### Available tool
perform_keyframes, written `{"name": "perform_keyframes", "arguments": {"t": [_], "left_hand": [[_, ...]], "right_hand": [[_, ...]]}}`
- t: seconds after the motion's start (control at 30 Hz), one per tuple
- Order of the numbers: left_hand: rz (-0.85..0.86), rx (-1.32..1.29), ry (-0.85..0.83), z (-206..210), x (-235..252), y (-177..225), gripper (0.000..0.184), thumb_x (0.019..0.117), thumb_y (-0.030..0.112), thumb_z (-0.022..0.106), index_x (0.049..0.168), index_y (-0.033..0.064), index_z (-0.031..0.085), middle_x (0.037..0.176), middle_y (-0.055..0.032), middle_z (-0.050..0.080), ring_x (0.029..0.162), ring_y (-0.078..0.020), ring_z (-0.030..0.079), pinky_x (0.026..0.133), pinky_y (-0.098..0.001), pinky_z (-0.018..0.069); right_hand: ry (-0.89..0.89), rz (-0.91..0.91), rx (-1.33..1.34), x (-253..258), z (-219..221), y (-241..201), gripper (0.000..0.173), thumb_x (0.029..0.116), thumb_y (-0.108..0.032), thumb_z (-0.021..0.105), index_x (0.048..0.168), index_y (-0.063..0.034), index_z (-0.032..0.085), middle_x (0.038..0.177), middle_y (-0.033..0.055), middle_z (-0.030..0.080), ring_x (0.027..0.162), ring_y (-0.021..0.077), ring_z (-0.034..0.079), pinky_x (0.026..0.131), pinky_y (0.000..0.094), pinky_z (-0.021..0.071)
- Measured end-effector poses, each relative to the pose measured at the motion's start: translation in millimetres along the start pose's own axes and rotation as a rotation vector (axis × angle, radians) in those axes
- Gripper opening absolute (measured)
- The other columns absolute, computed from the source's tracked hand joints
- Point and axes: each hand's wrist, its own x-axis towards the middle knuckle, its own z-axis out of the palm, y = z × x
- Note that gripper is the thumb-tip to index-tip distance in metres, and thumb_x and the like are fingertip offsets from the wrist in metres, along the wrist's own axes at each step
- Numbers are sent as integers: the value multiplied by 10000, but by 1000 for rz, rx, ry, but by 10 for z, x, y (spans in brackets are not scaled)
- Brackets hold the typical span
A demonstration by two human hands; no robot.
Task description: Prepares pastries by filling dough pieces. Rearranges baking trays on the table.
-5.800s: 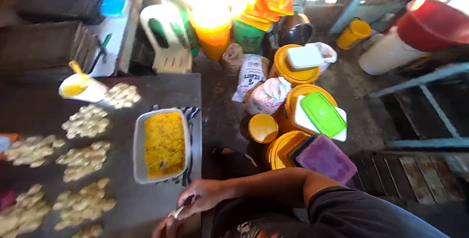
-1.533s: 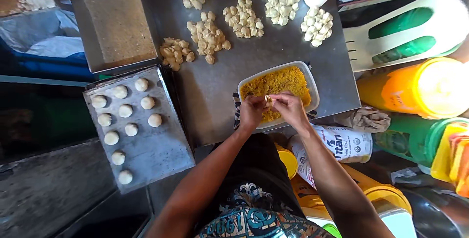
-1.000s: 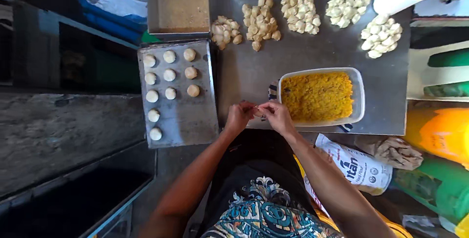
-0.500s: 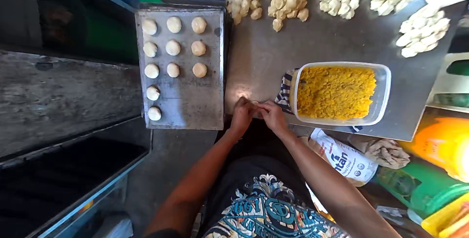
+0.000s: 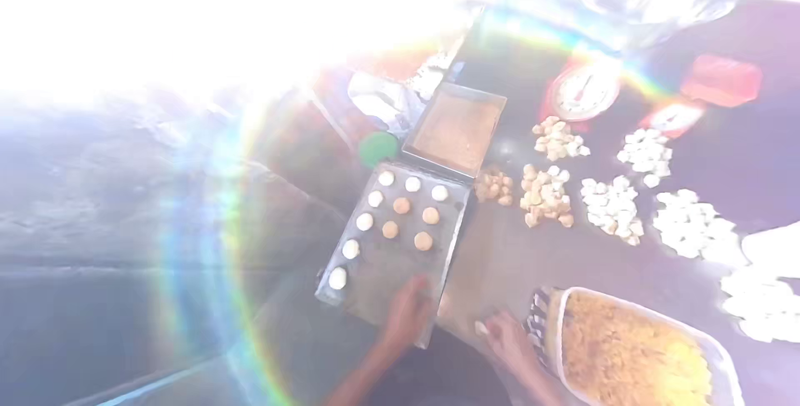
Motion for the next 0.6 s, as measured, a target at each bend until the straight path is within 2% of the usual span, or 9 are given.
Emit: {"name": "perform_keyframes", "arguments": {"t": [0.03,0.1,0.17,0.23,0.3,0.37,0.47,0.53,0.6], "left_hand": [[11,16,63,-258,42,-147,519,1007,166,614,1490,41,466,1331,-139,647,962,-208,729,864,-399,623],[-9,80,183,-801,99,-343,490,1020,178,605,1468,17,489,1332,-160,641,1018,-218,713,902,-399,607],[-70,154,267,-1218,84,-553,436,1041,201,581,1421,-7,533,1312,-190,650,1111,-259,690,979,-432,576],[-121,191,339,-1489,113,-788,415,1041,210,592,1403,9,559,1331,-207,633,1150,-298,676,994,-476,568],[-109,244,381,-1649,204,-959,370,1030,200,611,1368,49,606,1303,-196,625,1115,-291,678,957,-486,584],[-80,280,361,-1731,282,-1051,336,1018,172,621,1327,42,638,1315,-206,604,1095,-289,679,929,-479,599],[-55,319,290,-1771,418,-1068,302,1004,142,636,1276,14,668,1328,-214,597,1110,-303,673,940,-474,595],[-10,354,271,-1753,530,-1133,268,989,159,673,1226,37,704,1281,-189,617,1100,-299,665,936,-472,590],[16,375,243,-1720,607,-1196,251,978,167,694,1197,48,723,1248,-185,628,1098,-306,657,947,-489,577]], "right_hand": [[81,-66,49,11,-37,-82,308,906,-236,740,1154,-52,731,1214,180,662,1118,335,653,980,533,543],[228,-236,190,-22,-137,-455,314,926,-171,717,1218,-57,691,1122,137,722,990,264,715,897,482,596],[264,-434,285,-32,-99,-866,382,974,-119,657,1355,-85,650,1197,67,739,1021,150,728,910,373,616],[283,-628,319,211,87,-1209,287,982,-72,617,1247,-65,726,1224,64,734,1068,118,716,934,308,609],[263,-684,237,515,296,-1488,247,985,-69,590,1156,-98,766,1211,56,737,1084,130,711,956,320,597],[273,-677,143,725,505,-1751,261,991,-80,571,1172,-111,758,1219,60,731,1084,167,711,958,369,592],[392,-758,41,916,784,-2089,313,1027,-124,570,1313,-95,694,1384,89,654,1282,214,627,1077,397,530],[488,-842,-68,1066,1037,-2167,362,1060,-227,561,1382,-85,644,1483,104,579,1429,233,499,1171,401,450],[520,-851,-235,1164,1301,-2108,471,1087,-360,484,1471,-101,565,1581,92,481,1518,247,369,1245,459,342]]}}
